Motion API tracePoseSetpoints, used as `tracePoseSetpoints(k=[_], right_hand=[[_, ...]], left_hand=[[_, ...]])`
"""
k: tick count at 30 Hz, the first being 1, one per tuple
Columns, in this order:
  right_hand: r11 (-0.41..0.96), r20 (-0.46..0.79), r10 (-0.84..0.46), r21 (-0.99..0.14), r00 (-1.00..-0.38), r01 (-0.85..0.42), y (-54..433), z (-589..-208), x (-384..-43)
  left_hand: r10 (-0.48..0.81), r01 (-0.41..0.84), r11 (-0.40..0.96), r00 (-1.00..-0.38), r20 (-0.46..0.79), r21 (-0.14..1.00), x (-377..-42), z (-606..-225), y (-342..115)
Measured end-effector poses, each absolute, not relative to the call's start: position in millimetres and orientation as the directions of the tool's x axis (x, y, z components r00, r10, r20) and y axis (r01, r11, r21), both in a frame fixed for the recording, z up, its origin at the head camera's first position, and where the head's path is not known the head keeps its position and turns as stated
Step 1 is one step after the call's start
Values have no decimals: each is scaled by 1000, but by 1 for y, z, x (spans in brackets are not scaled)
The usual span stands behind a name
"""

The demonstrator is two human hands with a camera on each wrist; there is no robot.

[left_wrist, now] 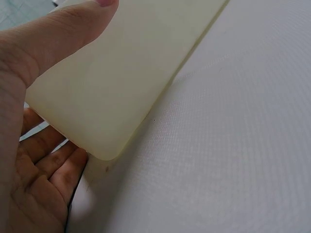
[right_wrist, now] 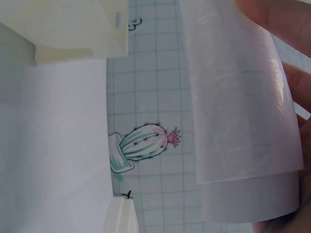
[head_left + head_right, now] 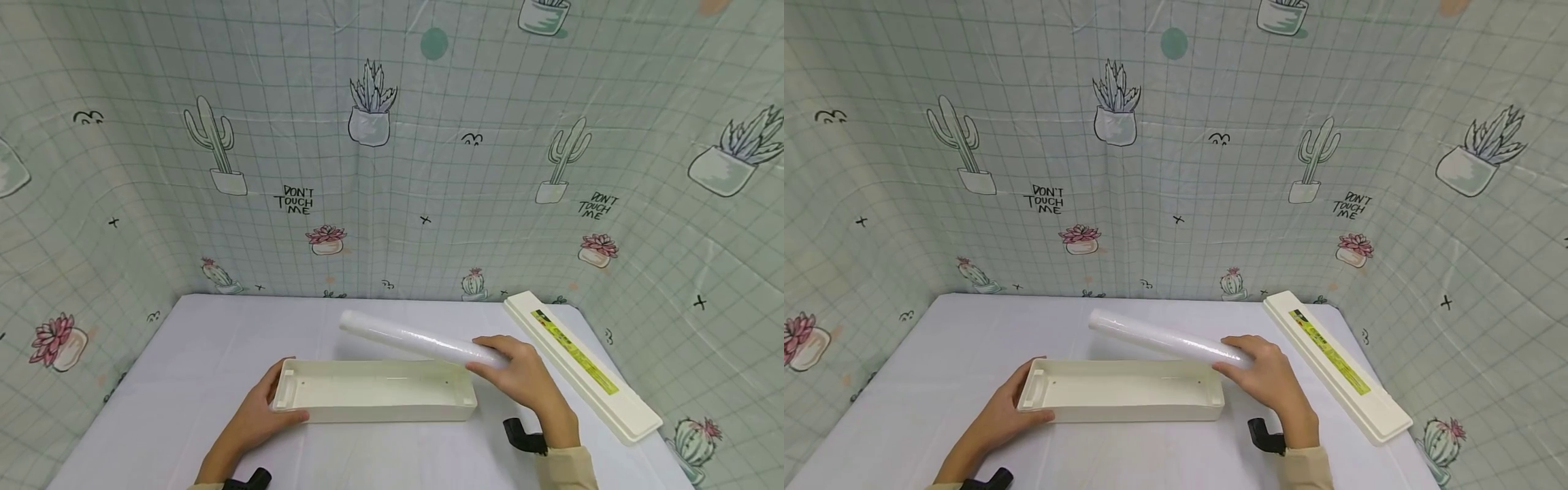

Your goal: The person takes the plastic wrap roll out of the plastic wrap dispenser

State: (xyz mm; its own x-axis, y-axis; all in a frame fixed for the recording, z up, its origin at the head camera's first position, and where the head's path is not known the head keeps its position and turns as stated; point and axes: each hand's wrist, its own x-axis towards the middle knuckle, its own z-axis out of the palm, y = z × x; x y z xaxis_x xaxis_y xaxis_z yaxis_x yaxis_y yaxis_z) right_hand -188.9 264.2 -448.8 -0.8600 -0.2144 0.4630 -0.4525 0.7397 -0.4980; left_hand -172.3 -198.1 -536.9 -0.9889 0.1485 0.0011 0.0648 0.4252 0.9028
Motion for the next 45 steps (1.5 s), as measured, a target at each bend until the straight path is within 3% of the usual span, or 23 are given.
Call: tracePoseSetpoints(k=[11, 32, 45], right_hand=[[768, 488, -143, -494, -861, -408, 282, -456, -192], [776, 330, 42, -606, -943, -177, 316, -470, -198], [767, 249, 107, -637, -962, -79, 334, -477, -198]], left_hand=[[144, 50, 406, -989, -11, 913, -170, -539, -197], [138, 66, 418, -990, 8, 906, -170, -536, -198], [150, 52, 388, -989, -7, 920, -173, -535, -198]])
